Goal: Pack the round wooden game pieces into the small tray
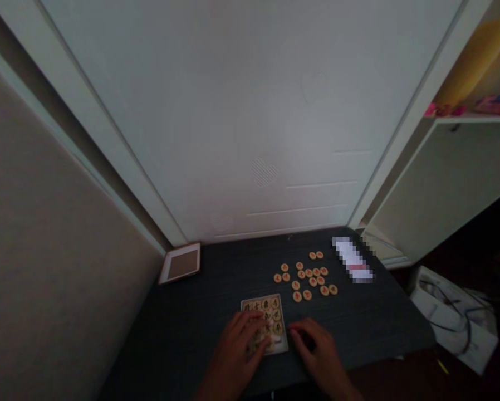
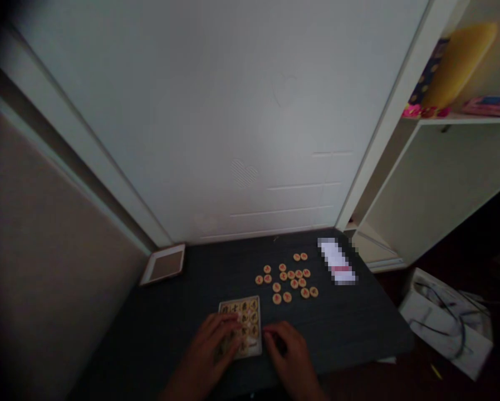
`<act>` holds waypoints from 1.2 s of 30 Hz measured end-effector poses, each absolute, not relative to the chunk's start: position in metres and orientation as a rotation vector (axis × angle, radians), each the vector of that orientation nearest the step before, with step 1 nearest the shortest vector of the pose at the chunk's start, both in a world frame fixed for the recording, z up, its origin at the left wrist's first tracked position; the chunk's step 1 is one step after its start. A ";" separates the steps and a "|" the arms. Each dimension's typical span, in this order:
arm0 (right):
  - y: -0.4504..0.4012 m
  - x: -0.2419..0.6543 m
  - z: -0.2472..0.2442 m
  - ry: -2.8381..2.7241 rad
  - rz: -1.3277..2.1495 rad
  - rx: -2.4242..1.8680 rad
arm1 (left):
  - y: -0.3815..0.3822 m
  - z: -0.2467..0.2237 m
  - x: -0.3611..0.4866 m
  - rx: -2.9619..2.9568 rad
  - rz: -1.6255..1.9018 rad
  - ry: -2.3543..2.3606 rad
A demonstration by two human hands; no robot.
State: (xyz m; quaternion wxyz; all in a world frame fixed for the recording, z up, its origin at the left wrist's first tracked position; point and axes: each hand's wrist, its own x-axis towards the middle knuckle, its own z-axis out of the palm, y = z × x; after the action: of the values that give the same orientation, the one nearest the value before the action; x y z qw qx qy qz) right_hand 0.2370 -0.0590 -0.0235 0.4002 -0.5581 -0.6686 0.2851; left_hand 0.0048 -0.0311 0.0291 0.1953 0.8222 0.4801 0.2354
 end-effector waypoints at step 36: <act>-0.004 0.366 -0.048 -1.620 0.185 -1.600 | -0.022 0.009 0.019 2.584 0.619 1.313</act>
State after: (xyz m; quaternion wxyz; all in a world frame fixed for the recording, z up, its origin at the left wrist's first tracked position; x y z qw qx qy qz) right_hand 0.3660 -0.0041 -0.0476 0.4155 -0.6370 -0.6451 0.0737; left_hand 0.0187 -0.0219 0.0090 0.0886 0.8684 0.4413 0.2079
